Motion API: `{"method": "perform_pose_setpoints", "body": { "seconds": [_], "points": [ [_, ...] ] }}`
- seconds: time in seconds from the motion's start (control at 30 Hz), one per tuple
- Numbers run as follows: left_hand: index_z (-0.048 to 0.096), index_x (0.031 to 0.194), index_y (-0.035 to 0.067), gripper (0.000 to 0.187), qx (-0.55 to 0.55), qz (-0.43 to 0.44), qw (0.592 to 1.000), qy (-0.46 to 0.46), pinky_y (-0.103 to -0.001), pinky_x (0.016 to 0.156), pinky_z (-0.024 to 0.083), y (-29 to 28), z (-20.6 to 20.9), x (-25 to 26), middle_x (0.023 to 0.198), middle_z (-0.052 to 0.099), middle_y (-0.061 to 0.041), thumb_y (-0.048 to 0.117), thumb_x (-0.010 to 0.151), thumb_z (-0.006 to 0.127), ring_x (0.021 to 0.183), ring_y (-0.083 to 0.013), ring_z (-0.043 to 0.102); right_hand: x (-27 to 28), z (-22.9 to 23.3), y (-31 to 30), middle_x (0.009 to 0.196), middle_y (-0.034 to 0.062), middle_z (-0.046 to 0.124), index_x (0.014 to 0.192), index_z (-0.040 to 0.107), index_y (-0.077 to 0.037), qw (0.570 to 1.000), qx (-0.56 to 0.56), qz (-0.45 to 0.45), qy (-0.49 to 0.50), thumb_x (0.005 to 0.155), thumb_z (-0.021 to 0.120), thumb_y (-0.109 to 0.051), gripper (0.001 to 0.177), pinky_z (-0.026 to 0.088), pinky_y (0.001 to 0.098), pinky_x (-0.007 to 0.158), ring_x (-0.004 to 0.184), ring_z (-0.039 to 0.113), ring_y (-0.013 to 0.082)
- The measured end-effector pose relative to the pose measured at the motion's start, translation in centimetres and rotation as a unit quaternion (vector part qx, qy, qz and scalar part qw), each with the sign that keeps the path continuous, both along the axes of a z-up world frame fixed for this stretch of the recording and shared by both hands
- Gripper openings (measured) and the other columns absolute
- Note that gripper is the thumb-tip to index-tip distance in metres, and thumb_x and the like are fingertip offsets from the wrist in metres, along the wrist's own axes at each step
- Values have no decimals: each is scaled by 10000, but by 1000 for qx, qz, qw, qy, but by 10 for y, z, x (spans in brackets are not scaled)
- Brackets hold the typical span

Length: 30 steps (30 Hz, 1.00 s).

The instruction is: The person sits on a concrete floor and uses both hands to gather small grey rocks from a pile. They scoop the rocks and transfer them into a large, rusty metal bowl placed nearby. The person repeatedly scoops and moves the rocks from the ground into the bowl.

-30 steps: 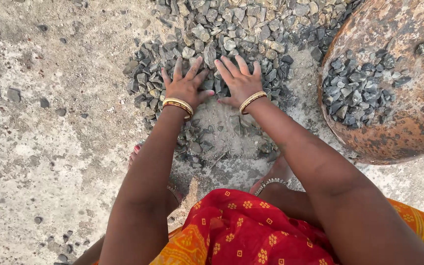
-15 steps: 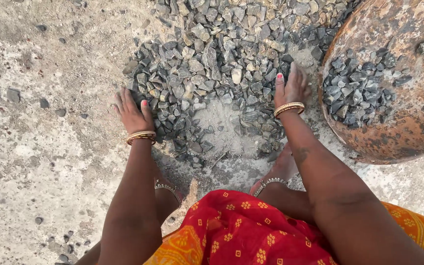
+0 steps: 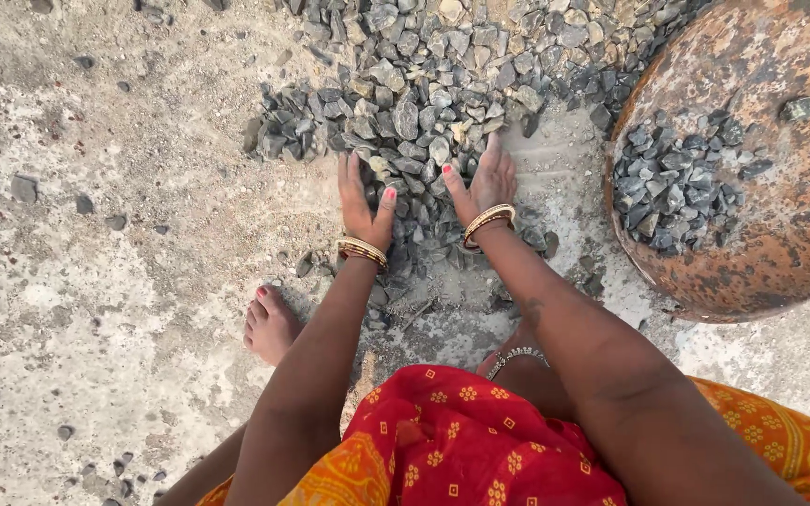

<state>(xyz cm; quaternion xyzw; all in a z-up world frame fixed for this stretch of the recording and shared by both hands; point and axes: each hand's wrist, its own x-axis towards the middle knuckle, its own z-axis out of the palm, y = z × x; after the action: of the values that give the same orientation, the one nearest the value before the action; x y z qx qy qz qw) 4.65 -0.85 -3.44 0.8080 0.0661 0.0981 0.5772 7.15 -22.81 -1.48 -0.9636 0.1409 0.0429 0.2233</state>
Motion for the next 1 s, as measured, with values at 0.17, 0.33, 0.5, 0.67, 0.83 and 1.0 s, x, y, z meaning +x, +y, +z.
{"method": "perform_pose_setpoints", "body": {
  "seconds": [0.17,0.33,0.5,0.67,0.83,1.0],
  "points": [
    [468,1526,54,755,46,-218,974,33,-532,1256,283,-4,27,-9,1663,265,-282,505,946,640,1544,-469,301,-13,28,8,1470,236,494,1590,341,-55,982,147,115,37,936,650,-568,886,363,529,1211,1388,469,448],
    [433,1534,66,903,214,-442,871,-8,-593,1204,258,28,49,-34,1623,285,-297,646,877,653,1468,-486,299,-54,54,8,1540,232,414,1543,362,-14,923,76,377,-27,854,717,-575,957,332,574,1154,1429,385,444],
    [477,1513,300,805,369,-461,805,-62,-699,1203,191,29,37,-61,1618,352,-157,672,825,665,1519,-491,248,-69,32,-9,1569,177,369,1524,397,-147,860,-21,489,-146,807,727,-695,961,320,613,1090,1456,328,418],
    [493,1461,495,705,368,-408,830,-98,-820,1155,115,28,33,-22,1652,343,-37,647,813,725,1540,-506,183,-46,14,-9,1630,163,327,1561,378,-180,877,-34,452,-160,784,754,-759,1040,277,695,1113,1516,289,418],
    [443,1486,494,867,424,-337,838,74,-825,1125,41,17,55,42,1686,230,-35,689,703,761,1516,-540,39,23,31,0,1651,120,311,1565,385,-232,885,-83,438,-131,735,774,-779,1067,258,691,1118,1541,227,376],
    [344,1577,505,1035,468,-294,822,137,-811,1139,3,31,61,98,1726,127,11,700,652,768,1533,-512,-30,83,59,25,1635,124,262,1536,393,-228,929,-72,363,-2,686,805,-783,1095,208,717,1073,1498,170,395]
  ]
}}
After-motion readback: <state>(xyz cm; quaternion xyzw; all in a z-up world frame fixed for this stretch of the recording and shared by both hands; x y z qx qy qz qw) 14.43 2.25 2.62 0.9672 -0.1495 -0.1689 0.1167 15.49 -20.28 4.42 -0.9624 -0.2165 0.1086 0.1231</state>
